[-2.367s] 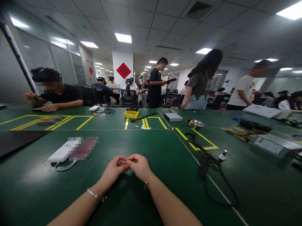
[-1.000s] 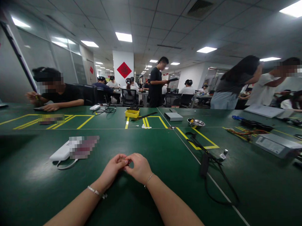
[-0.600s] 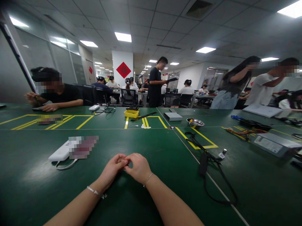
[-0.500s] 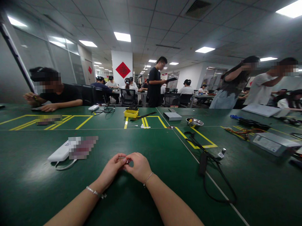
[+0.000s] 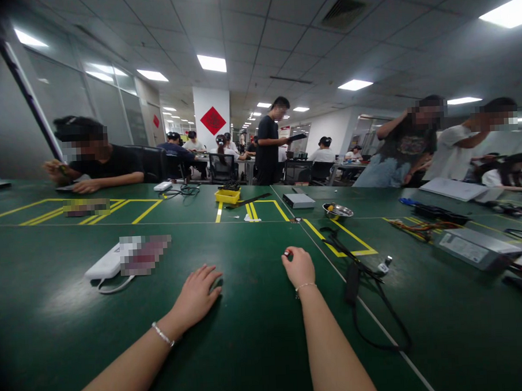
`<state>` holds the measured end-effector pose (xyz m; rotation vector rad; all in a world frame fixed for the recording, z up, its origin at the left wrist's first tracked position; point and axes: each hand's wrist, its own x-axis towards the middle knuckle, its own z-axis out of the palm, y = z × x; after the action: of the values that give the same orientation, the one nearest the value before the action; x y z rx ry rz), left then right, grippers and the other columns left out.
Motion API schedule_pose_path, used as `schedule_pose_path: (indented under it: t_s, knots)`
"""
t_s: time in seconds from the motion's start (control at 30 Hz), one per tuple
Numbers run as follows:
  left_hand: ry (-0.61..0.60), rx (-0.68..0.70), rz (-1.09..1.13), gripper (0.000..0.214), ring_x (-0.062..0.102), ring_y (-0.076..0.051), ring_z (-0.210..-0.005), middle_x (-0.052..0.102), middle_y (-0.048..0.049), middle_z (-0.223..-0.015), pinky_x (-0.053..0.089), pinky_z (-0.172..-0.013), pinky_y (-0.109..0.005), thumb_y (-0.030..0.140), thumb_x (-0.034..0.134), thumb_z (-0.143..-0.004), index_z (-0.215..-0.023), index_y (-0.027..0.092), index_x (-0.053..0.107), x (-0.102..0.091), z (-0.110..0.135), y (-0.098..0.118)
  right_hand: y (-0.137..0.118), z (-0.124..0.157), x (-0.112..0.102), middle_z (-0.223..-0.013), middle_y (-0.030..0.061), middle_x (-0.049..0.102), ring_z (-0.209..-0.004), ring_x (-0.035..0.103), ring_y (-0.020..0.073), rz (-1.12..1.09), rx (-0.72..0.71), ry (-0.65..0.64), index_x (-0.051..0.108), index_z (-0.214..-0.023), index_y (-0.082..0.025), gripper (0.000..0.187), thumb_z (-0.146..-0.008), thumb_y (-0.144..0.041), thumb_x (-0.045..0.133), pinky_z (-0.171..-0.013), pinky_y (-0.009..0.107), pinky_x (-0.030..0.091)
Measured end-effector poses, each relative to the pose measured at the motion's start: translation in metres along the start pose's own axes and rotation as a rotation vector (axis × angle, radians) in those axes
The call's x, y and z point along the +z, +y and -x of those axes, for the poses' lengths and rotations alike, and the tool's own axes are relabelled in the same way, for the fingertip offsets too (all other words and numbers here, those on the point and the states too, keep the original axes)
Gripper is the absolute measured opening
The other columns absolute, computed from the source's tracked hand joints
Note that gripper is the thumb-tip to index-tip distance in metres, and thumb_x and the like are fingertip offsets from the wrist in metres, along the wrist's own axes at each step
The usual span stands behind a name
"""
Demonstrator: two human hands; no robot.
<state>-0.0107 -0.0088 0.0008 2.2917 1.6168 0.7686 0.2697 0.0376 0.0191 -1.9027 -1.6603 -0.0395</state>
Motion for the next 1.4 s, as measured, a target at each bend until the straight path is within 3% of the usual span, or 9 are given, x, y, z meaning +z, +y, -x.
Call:
schedule_pose_path:
  t_s: [0.23, 0.43, 0.63, 0.7, 0.8, 0.97, 1.1, 1.23, 1.4]
  knots:
    - [-0.15, -0.018, -0.164, 0.048, 0.02, -0.028, -0.121, 0.03, -0.0074, -0.131, 0.013, -0.095, -0.051, 0.045, 0.029, -0.077, -0.12, 0.025, 0.037, 0.006, 0.002, -0.008, 0.048, -0.002, -0.006, -0.095, 0.0095, 0.057, -0.087, 0.051, 0.0223, 0.241, 0.288, -0.048, 0.056, -0.098, -0.021, 0.033, -0.07, -0.033, 0.042, -0.07, 0.031, 0.039]
    - [-0.185, 0.004, -0.166, 0.044, 0.02, -0.027, -0.121, 0.03, -0.0064, -0.131, 0.015, -0.094, -0.05, 0.038, 0.029, -0.078, -0.12, 0.026, 0.036, 0.002, 0.001, -0.012, 0.054, 0.003, -0.007, -0.098, 0.01, 0.055, -0.089, 0.049, 0.0285, 0.284, 0.425, -0.03, 0.059, -0.091, -0.027, 0.032, -0.067, -0.041, 0.043, -0.068, 0.039, 0.039]
    - [-0.208, -0.013, -0.16, 0.04, 0.027, -0.023, -0.119, 0.036, -0.0026, -0.128, 0.02, -0.093, -0.046, 0.021, 0.03, -0.077, -0.114, 0.029, 0.043, -0.006, -0.002, -0.013, 0.047, 0.005, -0.005, -0.11, 0.0172, 0.047, -0.104, 0.04, 0.0315, 0.276, 0.475, -0.004, 0.054, -0.102, -0.014, 0.042, -0.069, -0.037, 0.039, -0.08, 0.048, 0.032]
    - [-0.174, -0.011, -0.166, 0.039, 0.029, -0.022, -0.118, 0.039, -0.0023, -0.126, 0.022, -0.093, -0.045, 0.022, 0.029, -0.078, -0.112, 0.029, 0.045, -0.006, -0.002, -0.012, 0.032, 0.004, -0.003, -0.118, 0.0181, 0.041, -0.111, 0.033, 0.0304, 0.254, 0.379, -0.002, 0.046, -0.112, -0.009, 0.05, -0.07, -0.036, 0.039, -0.087, 0.046, 0.027]
    - [-0.118, -0.001, -0.187, 0.039, 0.029, -0.023, -0.118, 0.038, -0.0045, -0.127, 0.021, -0.093, -0.044, 0.033, 0.03, -0.079, -0.114, 0.025, 0.044, -0.003, -0.001, -0.011, -0.007, 0.008, 0.005, -0.126, 0.0146, 0.034, -0.118, 0.024, 0.0254, 0.145, 0.076, -0.065, 0.037, -0.119, -0.008, 0.054, -0.073, -0.036, 0.038, -0.095, 0.039, 0.021]
    - [-0.1, -0.026, -0.236, 0.045, 0.014, -0.026, -0.123, 0.025, -0.0051, -0.134, 0.015, -0.094, -0.048, 0.039, 0.029, -0.079, -0.121, 0.025, 0.034, 0.003, 0.002, -0.008, -0.079, 0.045, 0.032, -0.132, 0.0053, 0.026, -0.123, 0.014, 0.0234, -0.065, -0.371, -0.318, 0.032, -0.122, -0.025, 0.048, -0.076, -0.039, 0.037, -0.094, 0.049, 0.017]
    - [-0.131, -0.003, -0.274, 0.047, 0.012, -0.028, -0.123, 0.024, -0.0059, -0.134, 0.01, -0.094, -0.052, 0.042, 0.028, -0.079, -0.122, 0.025, 0.033, 0.004, 0.003, -0.007, -0.104, 0.071, 0.045, -0.132, 0.0038, 0.028, -0.122, 0.016, 0.0251, -0.077, -0.554, -0.486, 0.033, -0.12, -0.032, 0.048, -0.075, -0.047, 0.036, -0.092, 0.054, 0.013]
    - [-0.161, -0.001, -0.24, 0.047, 0.018, -0.029, -0.122, 0.028, -0.0062, -0.132, 0.011, -0.093, -0.053, 0.043, 0.027, -0.078, -0.122, 0.025, 0.033, 0.004, 0.001, -0.01, -0.087, 0.052, 0.035, -0.123, 0.0049, 0.041, -0.115, 0.031, 0.024, -0.056, -0.546, -0.432, 0.045, -0.112, -0.029, 0.04, -0.074, -0.043, 0.04, -0.091, 0.048, 0.022]
    - [-0.176, -0.018, -0.199, 0.045, 0.018, -0.028, -0.122, 0.028, -0.0055, -0.132, 0.01, -0.094, -0.053, 0.04, 0.027, -0.079, -0.121, 0.027, 0.035, 0.002, -0.001, -0.012, -0.012, 0.009, 0.006, -0.119, 0.0131, 0.042, -0.111, 0.033, 0.0268, 0.202, -0.082, -0.057, 0.048, -0.111, -0.017, 0.041, -0.071, -0.02, 0.039, -0.089, 0.042, 0.028]
